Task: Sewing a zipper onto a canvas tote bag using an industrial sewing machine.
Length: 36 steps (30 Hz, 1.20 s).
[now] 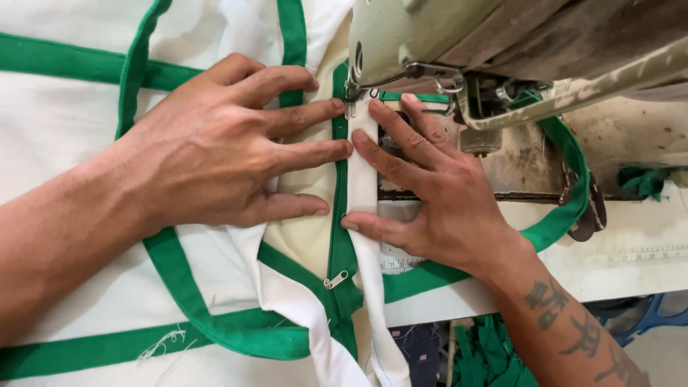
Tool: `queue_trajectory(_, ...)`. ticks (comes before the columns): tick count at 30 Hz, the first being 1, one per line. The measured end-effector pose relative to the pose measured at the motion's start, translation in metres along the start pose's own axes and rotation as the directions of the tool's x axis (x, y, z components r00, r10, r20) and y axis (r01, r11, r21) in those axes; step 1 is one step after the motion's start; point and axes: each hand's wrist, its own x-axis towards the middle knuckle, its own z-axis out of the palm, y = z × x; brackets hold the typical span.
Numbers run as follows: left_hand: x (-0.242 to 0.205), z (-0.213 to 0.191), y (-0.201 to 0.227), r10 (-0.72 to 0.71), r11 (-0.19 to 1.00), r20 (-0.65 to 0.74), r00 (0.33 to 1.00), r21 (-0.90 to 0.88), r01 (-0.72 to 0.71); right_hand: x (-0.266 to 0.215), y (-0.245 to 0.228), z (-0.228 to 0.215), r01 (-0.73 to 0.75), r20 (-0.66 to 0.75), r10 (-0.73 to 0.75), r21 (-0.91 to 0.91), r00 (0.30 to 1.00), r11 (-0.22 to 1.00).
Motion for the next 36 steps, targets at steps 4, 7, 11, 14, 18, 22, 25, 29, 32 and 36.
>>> queue_trajectory(4,0.0,0.001,-0.005,0.012,1.0,0.02,1.0,0.001,-0.012,0.001,0.002,0.003,-0.033,0.006,0.033,-0.005,0.999,0.999)
queue_trajectory(7,0.008,-0.03,0.025,-0.043,0.987,0.181,0.983,-0.143,0.069,-0.004,-0.03,-0.017,-0.126,-0.04,0.136,0.185,0.99,0.975)
queue_trajectory(11,0.011,-0.097,0.124,-0.007,0.982,0.375,0.927,-0.172,0.077,-0.068,-0.101,-0.044,-0.564,-0.216,0.706,0.468,0.674,0.681)
queue_trajectory(14,0.003,-0.103,0.189,0.194,0.959,0.493,0.848,0.087,-0.27,-0.105,-0.127,-0.032,-0.779,0.216,0.748,0.167,0.627,0.605)
queue_trajectory(18,-0.004,-0.085,0.228,0.154,0.988,0.234,0.96,-0.057,-0.144,-0.117,-0.144,-0.003,-0.871,0.383,0.784,0.167,0.489,0.462)
queue_trajectory(22,0.004,-0.082,0.161,-0.117,0.953,0.259,0.959,-0.241,0.181,-0.118,-0.136,-0.023,-0.595,-0.154,0.637,0.246,0.756,0.765)
queue_trajectory(25,0.006,-0.08,0.158,-0.164,0.986,0.511,0.844,0.11,0.125,-0.082,-0.108,-0.036,-0.26,-0.248,0.316,0.234,0.916,0.937)
queue_trajectory(29,0.006,-0.128,0.18,-0.076,0.974,0.533,0.843,0.22,-0.051,-0.039,-0.073,-0.006,0.159,0.04,-0.163,0.078,0.986,0.984)
queue_trajectory(32,-0.016,-0.148,0.206,0.186,0.976,0.518,0.835,-0.195,-0.097,-0.041,-0.076,-0.008,0.171,0.068,-0.167,-0.042,0.984,0.984)
queue_trajectory(36,-0.032,-0.165,0.205,0.167,0.972,0.471,0.866,-0.227,-0.065,-0.048,-0.1,-0.031,0.183,-0.024,-0.184,-0.025,0.983,0.983)
